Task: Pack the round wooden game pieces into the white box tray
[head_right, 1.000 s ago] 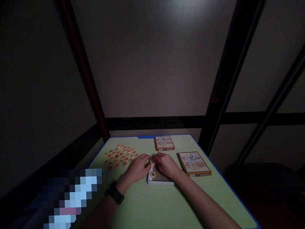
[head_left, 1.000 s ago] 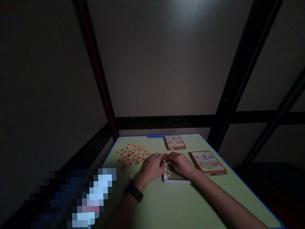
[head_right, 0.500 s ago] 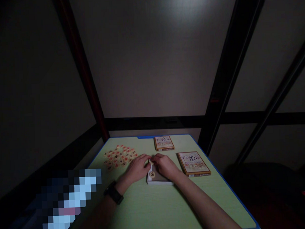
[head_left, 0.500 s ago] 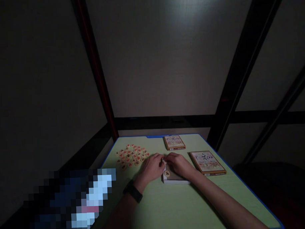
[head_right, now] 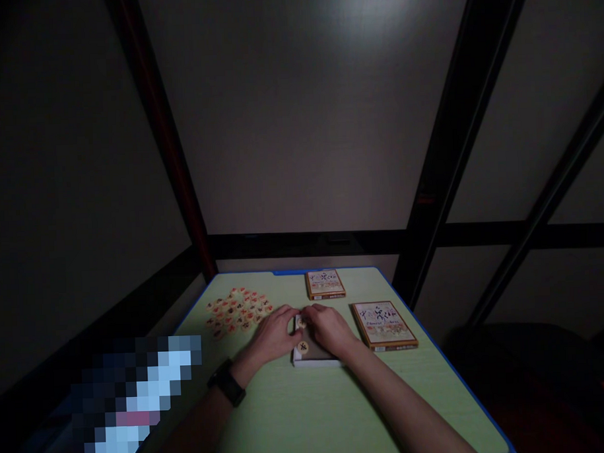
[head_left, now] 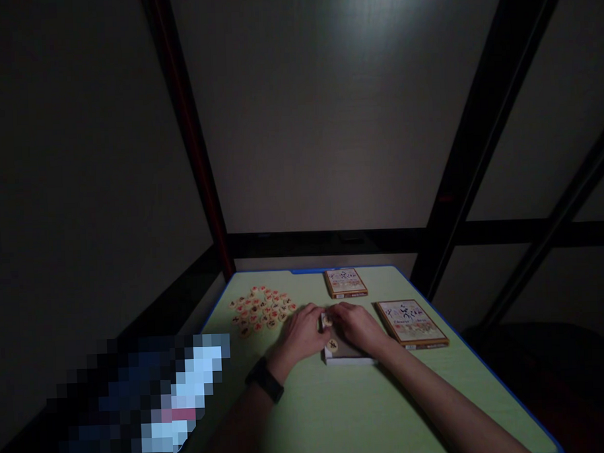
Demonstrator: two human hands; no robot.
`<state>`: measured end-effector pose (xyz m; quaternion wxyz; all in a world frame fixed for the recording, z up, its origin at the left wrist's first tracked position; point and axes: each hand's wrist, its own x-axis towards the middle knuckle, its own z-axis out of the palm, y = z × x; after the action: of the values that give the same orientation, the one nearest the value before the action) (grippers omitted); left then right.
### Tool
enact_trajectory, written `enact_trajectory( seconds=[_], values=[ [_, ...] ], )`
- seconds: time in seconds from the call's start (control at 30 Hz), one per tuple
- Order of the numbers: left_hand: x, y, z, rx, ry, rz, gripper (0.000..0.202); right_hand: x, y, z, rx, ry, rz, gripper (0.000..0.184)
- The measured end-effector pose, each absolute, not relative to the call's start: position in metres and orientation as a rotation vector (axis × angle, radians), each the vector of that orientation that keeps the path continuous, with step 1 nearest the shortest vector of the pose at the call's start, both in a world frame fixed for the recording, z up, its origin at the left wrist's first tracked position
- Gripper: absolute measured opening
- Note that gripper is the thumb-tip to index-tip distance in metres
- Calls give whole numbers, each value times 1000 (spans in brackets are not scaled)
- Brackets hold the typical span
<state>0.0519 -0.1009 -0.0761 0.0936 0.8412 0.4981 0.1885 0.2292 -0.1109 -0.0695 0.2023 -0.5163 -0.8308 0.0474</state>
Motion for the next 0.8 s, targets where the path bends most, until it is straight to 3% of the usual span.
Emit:
enact_trajectory(
  seconds=[0.33,0.5,0.7,0.8],
  values=[
    [52,-102,-72,2452,1486,567,28,230,-111,-63,-1392,-2287,170,23],
    [50,-99,-73,2414,1435,569,38,232,-123,-47,-1243,-2390,581,6],
    [49,-97,-75,2435,1416,554,40,234,-123,-50,-1182,-2498,550,21],
    [49,-97,-76,2455,1409,566,38,239,-119,-53,-1088,-2489,567,41]
  ],
)
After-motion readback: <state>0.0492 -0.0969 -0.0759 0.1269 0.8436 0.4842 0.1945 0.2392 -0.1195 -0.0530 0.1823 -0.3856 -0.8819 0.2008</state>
